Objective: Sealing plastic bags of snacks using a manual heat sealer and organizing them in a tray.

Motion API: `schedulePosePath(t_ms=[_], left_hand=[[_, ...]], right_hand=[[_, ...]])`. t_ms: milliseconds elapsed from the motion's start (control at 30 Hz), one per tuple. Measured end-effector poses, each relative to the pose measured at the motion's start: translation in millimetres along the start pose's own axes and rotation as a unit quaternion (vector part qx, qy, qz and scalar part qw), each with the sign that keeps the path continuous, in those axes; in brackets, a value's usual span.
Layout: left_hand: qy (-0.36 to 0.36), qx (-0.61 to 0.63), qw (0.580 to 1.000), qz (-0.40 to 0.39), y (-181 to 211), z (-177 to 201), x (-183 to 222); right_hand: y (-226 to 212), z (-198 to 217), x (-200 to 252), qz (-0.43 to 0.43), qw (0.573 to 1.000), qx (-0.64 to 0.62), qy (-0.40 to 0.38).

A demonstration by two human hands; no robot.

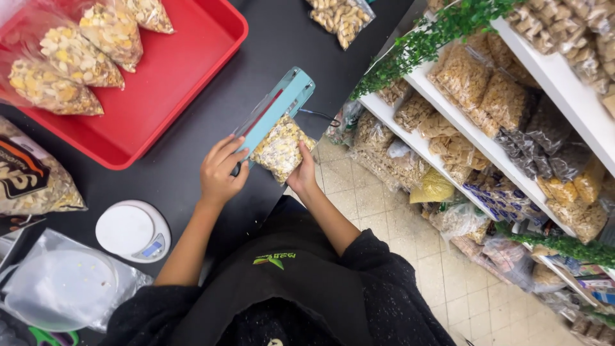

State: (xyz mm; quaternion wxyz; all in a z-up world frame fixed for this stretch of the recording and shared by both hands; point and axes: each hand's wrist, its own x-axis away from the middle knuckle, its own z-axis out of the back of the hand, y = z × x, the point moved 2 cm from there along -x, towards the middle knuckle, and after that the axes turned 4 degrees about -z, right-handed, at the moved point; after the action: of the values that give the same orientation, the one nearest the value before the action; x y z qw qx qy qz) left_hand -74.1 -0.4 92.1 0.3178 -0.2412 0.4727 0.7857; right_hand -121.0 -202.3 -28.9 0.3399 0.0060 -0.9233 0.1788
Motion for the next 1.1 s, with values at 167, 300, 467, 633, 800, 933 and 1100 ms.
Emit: schedulePosePath(t_ms=[167,300,467,633,800,933,1100], left_hand=[[-0.059,-0.024,0.998,-0.01,24.6,16.5,-46.2],[-0.134,-0.081,0.988,0.004,37.1,22.8,-65.8],[-0.052,0.089,0.949,0.298,-7.6,32.4,-58.6],[-0.236,0.038,0.81,0.535,-100.8,-11.5,27.1],[-0.168,0.127,0.824,0.527,-91.2,-20.8,21.6],[-0.155,0.105,0.842,0.506,-90.6,-13.4,15.4],[-0.176,0.062,0.832,0.522,-93.2,-17.7,17.6]], right_hand=[[-4.2,-12.9,7.9,-0.008,1.0,-0.001,-0.011],[-7.6,-24.2,14.2,-0.009,1.0,0.001,-0.023],[-5.4,-3.3,4.8,-0.011,1.0,-0.009,-0.017],[-3.6,6.6,2.8,-0.013,1.0,-0.014,-0.01],[-4.9,5.8,4.8,-0.005,1.0,-0.004,-0.001],[-7.5,-3.5,12.6,-0.002,1.0,0.0,0.005],[-9.3,-0.8,11.9,-0.004,1.0,-0.008,0.008]])
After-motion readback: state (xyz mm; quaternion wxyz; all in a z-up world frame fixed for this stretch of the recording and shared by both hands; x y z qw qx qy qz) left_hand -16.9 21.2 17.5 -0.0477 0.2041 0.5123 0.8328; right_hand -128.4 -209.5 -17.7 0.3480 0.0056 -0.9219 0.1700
